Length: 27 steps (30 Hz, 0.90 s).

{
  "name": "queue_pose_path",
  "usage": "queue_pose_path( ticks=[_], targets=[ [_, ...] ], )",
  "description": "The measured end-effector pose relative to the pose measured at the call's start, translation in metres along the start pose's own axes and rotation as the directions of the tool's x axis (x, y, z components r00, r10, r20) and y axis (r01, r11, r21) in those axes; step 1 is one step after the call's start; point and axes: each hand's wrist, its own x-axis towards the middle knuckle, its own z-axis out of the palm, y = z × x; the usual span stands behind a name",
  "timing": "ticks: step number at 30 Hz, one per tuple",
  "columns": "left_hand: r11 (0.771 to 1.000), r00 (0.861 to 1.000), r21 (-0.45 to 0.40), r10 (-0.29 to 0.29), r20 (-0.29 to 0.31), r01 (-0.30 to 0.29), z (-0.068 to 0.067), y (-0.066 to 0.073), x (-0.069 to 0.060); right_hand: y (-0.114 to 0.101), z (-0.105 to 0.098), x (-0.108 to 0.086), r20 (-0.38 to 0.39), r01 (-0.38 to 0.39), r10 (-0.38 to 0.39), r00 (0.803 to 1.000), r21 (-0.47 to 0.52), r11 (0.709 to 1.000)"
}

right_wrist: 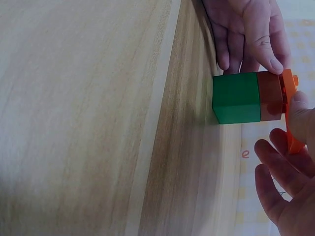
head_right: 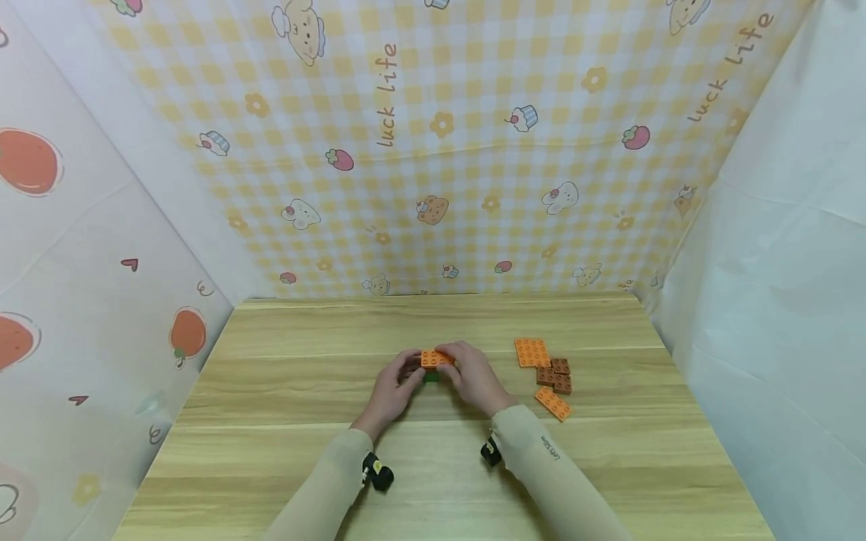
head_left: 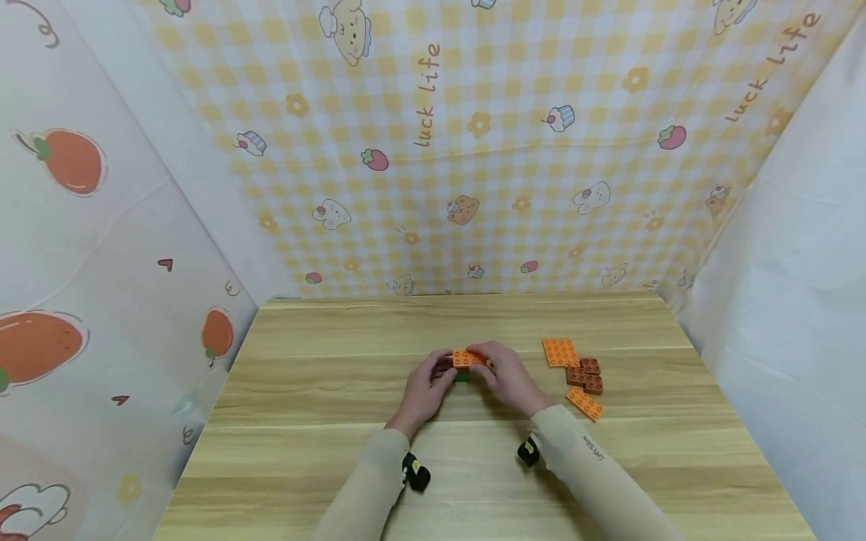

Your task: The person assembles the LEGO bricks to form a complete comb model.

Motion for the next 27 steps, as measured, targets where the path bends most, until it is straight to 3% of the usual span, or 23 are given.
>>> queue_pose_path(
  ticks=[6, 14, 27],
  targets=[
    [1.000, 1.000, -0.013, 0.023, -0.010, -0.023, 0.0001, 0.0002, 0.0003, -0.0002, 0.0003, 0.0004, -0.006, 0.003, -0.003, 1.000, 0.001, 1.000],
    [0.998, 1.000, -0.063, 0.009, -0.014, -0.010, 0.0009, -0.0018, -0.0003, -0.0013, 0.0001, 0.0001, -0.001, -0.006, 0.006, 1.000, 0.007, 1.000],
    [1.000, 1.000, -0.013, 0.025, 0.008, -0.025, 0.0010, 0.0008, -0.0006, -0.0018, 0.0013, -0.0001, -0.007, 0.000, 0.000, 1.000, 0.003, 1.000]
  ],
)
